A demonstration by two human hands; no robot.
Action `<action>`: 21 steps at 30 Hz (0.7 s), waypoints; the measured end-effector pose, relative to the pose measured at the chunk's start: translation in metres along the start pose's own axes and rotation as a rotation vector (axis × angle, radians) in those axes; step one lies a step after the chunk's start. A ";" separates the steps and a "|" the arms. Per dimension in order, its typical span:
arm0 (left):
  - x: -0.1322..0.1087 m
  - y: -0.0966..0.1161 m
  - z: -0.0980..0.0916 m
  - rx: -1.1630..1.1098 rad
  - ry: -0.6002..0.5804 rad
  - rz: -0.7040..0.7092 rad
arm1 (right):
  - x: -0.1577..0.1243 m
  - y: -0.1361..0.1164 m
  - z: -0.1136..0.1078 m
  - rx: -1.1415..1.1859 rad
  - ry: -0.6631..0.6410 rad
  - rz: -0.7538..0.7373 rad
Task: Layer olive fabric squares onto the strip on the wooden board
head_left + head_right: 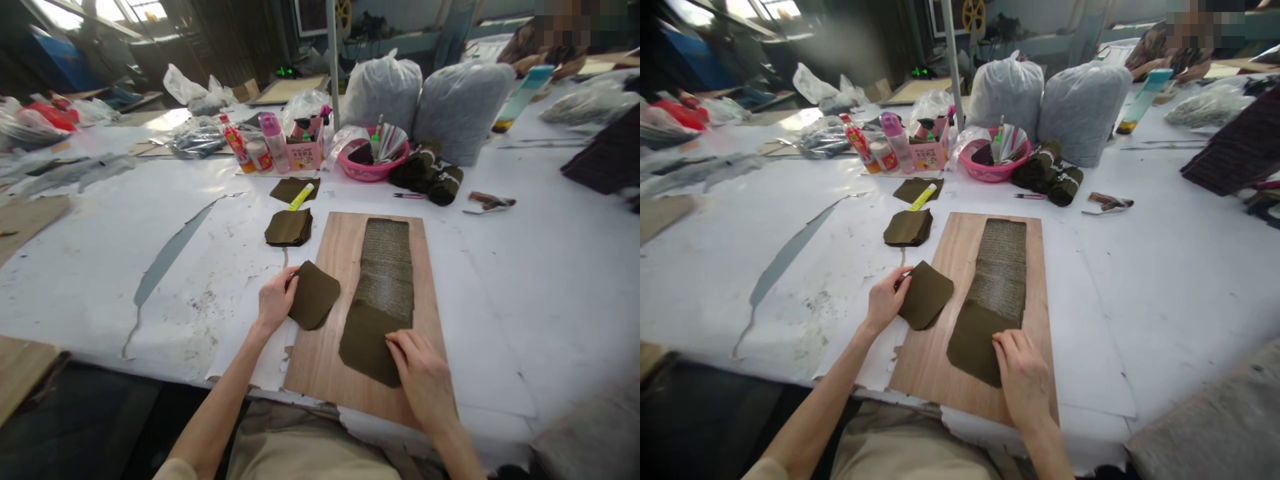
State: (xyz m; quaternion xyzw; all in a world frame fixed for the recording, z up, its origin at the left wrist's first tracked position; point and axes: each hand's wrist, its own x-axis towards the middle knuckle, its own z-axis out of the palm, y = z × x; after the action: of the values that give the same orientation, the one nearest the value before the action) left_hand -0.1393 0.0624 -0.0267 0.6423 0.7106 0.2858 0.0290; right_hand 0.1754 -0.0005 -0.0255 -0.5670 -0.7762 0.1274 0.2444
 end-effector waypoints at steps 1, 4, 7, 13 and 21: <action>0.000 -0.001 0.002 0.026 0.003 0.016 | 0.004 -0.003 0.000 -0.029 0.005 0.005; -0.001 -0.002 0.010 0.190 -0.011 0.121 | 0.014 -0.010 0.001 -0.094 -0.005 0.027; -0.002 0.000 0.013 0.342 -0.007 0.212 | 0.022 -0.012 0.004 -0.134 0.009 0.053; 0.000 0.017 -0.006 0.428 0.055 0.281 | 0.031 -0.012 0.007 -0.218 -0.011 0.049; -0.021 0.073 0.002 0.069 -0.205 0.510 | 0.033 -0.012 0.008 -0.191 0.021 0.068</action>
State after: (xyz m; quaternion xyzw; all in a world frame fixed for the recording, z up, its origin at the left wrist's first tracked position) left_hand -0.0692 0.0443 -0.0025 0.8265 0.5287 0.1930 0.0063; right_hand 0.1533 0.0270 -0.0192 -0.6150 -0.7627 0.0549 0.1927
